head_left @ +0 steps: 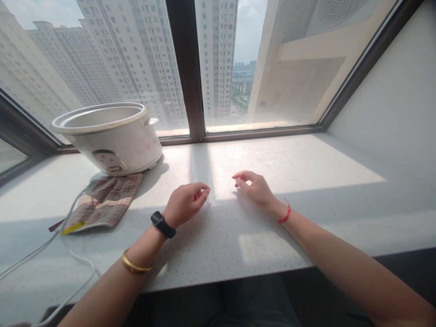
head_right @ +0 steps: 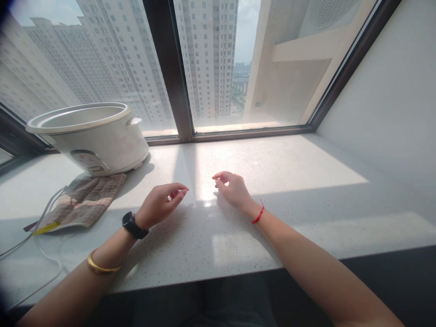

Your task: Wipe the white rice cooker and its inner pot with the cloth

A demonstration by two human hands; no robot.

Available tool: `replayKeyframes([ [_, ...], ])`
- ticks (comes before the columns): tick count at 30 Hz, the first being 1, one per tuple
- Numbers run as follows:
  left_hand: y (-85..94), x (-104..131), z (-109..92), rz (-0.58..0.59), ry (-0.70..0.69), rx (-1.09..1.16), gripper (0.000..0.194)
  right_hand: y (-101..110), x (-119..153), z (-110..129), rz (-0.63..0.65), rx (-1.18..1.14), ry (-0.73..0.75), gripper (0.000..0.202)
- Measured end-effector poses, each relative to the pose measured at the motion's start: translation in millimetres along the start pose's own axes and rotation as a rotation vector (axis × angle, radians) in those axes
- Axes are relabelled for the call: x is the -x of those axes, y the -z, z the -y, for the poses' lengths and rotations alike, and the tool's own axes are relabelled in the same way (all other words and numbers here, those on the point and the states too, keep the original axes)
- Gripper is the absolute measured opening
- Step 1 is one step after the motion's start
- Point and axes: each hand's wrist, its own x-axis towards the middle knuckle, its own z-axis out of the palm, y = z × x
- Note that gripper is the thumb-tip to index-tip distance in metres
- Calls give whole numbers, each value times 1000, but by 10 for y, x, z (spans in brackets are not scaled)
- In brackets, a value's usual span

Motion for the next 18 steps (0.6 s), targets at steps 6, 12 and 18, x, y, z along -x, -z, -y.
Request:
replayKeyframes([
  [6, 3, 5, 3, 12, -1, -5, 24, -7, 1, -5, 5, 11, -2, 20],
  [12, -5, 3, 3, 10, 1, -1, 24, -6, 0, 1, 8, 9, -4, 21],
  [18, -9, 5, -2, 2, -4, -4, 24, -14, -5, -4, 15, 21, -16, 21],
])
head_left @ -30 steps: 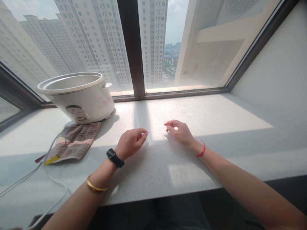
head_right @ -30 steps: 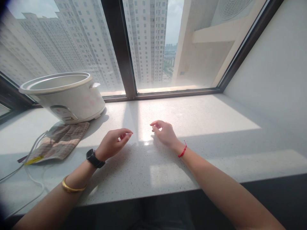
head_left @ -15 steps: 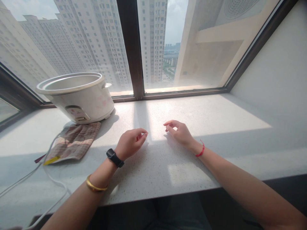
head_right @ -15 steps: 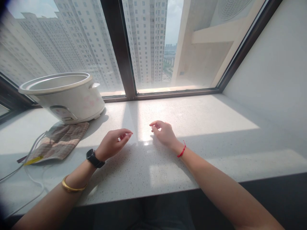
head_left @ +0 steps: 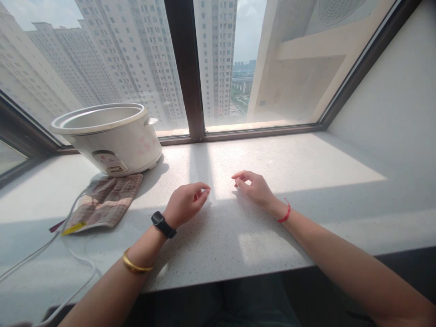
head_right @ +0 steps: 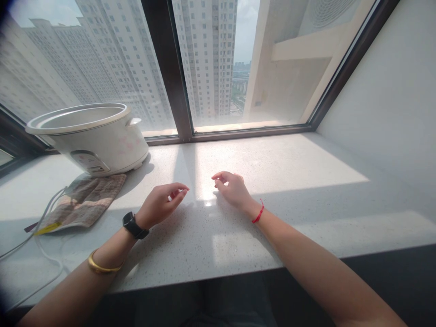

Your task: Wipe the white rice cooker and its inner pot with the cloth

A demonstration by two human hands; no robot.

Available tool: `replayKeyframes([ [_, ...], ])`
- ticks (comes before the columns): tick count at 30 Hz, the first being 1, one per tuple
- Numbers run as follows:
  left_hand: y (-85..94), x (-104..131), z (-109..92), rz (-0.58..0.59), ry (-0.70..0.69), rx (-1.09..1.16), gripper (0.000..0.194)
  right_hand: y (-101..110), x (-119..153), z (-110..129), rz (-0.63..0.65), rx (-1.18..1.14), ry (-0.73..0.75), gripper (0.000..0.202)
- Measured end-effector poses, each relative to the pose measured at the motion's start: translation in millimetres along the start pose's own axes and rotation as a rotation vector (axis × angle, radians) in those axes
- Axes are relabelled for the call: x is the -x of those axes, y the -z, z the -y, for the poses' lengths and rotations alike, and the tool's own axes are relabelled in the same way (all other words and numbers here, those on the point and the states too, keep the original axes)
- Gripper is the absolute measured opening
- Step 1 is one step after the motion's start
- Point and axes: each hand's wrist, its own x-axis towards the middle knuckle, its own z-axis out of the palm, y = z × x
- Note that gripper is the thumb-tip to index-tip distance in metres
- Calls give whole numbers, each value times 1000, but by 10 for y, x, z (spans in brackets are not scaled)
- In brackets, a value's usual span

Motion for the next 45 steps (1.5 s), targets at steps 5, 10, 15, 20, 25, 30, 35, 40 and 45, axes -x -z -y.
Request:
replayKeyframes([
  [5, 2, 3, -10, -1, -4, 3, 24, 1, 4, 26, 6, 8, -11, 20],
  [10, 7, 0, -17, 3, -18, -1, 23, 4, 14, 40, -10, 36, 14, 16],
  [15, 8, -1, -12, 13, -8, -7, 23, -2, 12, 40, 9, 7, 1, 17],
  [20, 2, 8, -5, 16, -14, -5, 23, -5, 9, 47, 9, -16, 23, 22],
  [25, 4, -1, -11, 18, -15, -15, 23, 10, 15, 61, 3, 38, 16, 41],
  [30, 10, -6, -21, 22, -17, -15, 22, 26, 14, 51, -24, -19, 75, 15],
  [35, 1, 1, -10, 15, -30, -20, 22, 44, 14, 64, 41, -45, 89, 13],
  [40, 4, 1, -4, 21, -19, -22, 23, 46, 24, 107, 52, -105, 59, 19],
  [45, 4, -1, -11, 28, -15, -21, 23, 39, 16, 83, 30, -83, 60, 18],
])
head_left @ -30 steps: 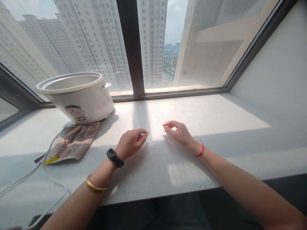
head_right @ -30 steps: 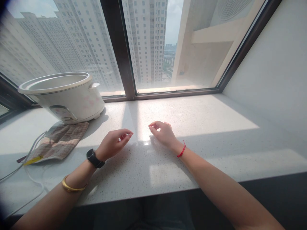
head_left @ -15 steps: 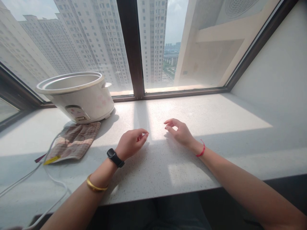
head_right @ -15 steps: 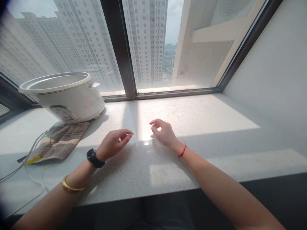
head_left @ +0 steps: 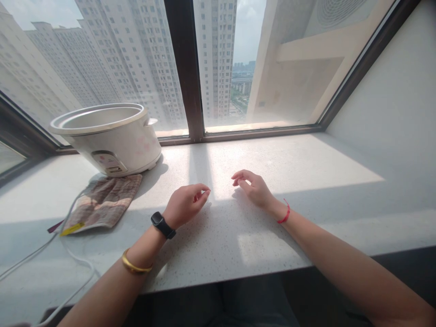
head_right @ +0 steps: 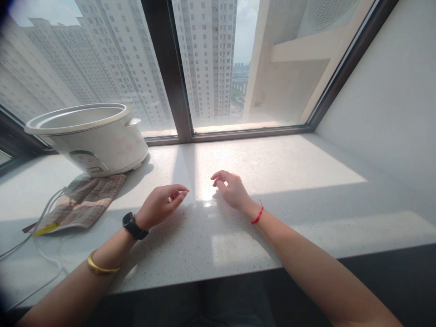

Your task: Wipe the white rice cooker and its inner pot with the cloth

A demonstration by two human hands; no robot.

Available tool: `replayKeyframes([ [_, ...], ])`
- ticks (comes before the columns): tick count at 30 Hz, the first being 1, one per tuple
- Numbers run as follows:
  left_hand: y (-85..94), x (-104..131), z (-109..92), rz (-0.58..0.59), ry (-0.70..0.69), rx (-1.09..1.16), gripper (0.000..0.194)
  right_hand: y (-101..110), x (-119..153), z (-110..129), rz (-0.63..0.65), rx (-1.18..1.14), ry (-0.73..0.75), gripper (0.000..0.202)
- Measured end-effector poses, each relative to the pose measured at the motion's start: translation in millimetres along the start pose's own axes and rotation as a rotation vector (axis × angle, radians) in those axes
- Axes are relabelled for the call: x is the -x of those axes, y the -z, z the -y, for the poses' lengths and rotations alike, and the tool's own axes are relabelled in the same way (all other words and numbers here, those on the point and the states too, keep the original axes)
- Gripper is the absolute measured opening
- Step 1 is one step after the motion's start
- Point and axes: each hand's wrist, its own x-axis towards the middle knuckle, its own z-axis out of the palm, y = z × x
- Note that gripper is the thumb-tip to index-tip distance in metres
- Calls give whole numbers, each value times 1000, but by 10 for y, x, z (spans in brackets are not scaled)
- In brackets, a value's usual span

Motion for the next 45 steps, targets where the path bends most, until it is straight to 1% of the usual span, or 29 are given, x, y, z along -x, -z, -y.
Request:
replayKeyframes([
  [4, -6, 0, 6, -6, -15, -1, 23, -6, -7, -30, 15, 44, 26, 18],
  [9, -12, -2, 15, -5, -5, -10, 22, -21, 9, -6, 7, 61, 77, 17],
  [17, -8, -3, 2, 8, -2, -8, 22, -30, 10, -28, 5, 77, 69, 13],
  [23, -7, 2, 10, 24, -1, -9, 23, -34, 3, -55, 6, 134, 110, 17],
  [34, -16, 8, 19, 42, 2, -20, 23, -31, -9, -97, 12, 111, 164, 16],
  [40, -16, -1, 28, 44, 5, -26, 23, -36, 5, -55, -1, 119, 114, 9],
  [45, -18, -4, 19, 50, 2, -31, 23, -30, 12, -32, 8, 65, 71, 8],
])
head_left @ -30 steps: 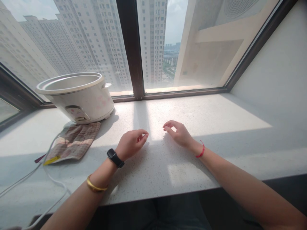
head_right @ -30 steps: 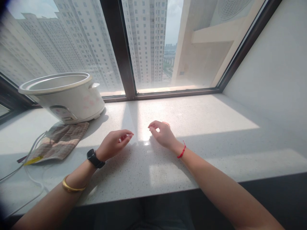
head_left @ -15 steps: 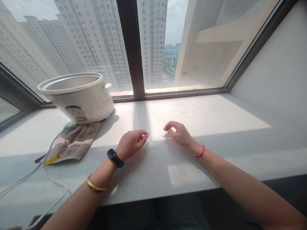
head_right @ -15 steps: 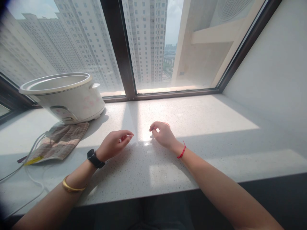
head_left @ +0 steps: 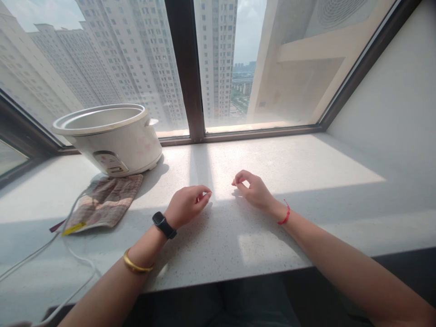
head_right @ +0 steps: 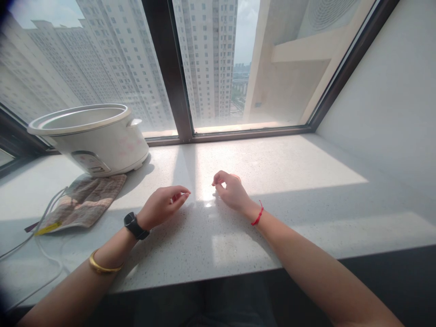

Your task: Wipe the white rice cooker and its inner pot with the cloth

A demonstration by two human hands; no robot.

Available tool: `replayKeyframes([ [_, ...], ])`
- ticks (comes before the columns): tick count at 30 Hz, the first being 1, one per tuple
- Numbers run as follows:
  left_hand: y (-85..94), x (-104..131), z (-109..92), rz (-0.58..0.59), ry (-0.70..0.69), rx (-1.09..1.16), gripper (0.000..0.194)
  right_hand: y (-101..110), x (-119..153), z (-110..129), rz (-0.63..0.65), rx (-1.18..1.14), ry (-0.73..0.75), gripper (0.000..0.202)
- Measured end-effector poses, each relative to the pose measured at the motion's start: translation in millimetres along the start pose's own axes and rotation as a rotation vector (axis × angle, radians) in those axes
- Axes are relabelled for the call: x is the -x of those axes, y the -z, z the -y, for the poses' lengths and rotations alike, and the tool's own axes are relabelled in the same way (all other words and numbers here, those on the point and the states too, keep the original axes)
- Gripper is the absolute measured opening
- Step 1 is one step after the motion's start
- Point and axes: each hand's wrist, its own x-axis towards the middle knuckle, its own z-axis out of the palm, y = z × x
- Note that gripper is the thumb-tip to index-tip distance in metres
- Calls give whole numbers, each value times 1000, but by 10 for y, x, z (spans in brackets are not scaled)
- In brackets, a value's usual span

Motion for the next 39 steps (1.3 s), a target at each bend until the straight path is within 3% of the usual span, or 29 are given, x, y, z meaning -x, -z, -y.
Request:
replayKeyframes([
  [39, -1, 5, 8, -15, -58, -42, 22, -7, -5, 25, -8, -35, 0, 6],
])
